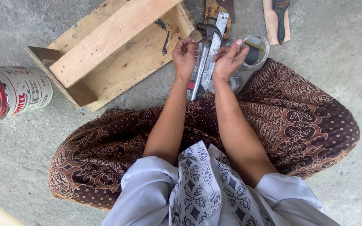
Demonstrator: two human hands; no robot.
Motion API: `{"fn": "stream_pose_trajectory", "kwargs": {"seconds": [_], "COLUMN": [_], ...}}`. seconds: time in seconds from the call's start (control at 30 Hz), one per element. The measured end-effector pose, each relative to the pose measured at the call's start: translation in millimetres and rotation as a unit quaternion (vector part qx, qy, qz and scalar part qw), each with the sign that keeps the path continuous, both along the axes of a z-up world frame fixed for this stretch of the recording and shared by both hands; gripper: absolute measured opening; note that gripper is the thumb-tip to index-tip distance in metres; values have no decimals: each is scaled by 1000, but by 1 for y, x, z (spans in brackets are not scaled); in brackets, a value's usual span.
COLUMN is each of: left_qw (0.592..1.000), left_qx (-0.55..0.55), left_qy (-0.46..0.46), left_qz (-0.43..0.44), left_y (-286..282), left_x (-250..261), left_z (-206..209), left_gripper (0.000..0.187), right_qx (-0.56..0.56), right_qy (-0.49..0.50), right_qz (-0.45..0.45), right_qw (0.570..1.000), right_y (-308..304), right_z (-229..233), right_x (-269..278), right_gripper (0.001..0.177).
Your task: The person saws through a piece of wood held against a wooden frame on the floor, using a handsaw.
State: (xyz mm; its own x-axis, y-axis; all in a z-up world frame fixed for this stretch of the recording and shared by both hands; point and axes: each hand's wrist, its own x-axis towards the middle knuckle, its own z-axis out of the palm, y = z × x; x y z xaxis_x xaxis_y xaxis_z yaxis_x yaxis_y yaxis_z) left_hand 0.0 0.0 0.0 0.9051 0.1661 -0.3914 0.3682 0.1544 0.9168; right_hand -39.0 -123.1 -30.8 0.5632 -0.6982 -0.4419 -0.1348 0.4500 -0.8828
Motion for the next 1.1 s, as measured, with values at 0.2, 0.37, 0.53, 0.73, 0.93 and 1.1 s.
{"fn": "stream_pose_trajectory", "kwargs": {"seconds": [0.2,0.37,0.53,0.73,0.93,1.1], "left_qw": [993,922,825,794,772,759], "left_qx": [67,343,531,562,583,613], "left_qy": [-100,-178,-172,-207,-194,-140], "left_qz": [-7,-25,-86,-105,-162,-169], "left_y": [14,47,63,69,82,82], "left_x": [20,43,56,69,90,102], "left_z": [13,46,81,76,65,61], "left_gripper": [12,13,25,42,72,85], "right_qx": [-551,-575,-579,-602,-107,353], "right_qy": [99,210,167,-131,-191,-276], "right_qz": [107,131,92,47,197,206], "right_qw": [822,780,793,787,956,870], "right_y": [-35,-48,-48,-19,16,33], "right_z": [74,75,88,156,111,90], "right_x": [-7,-3,3,40,75,78], "right_gripper": [58,34,17,28,21,47]}}
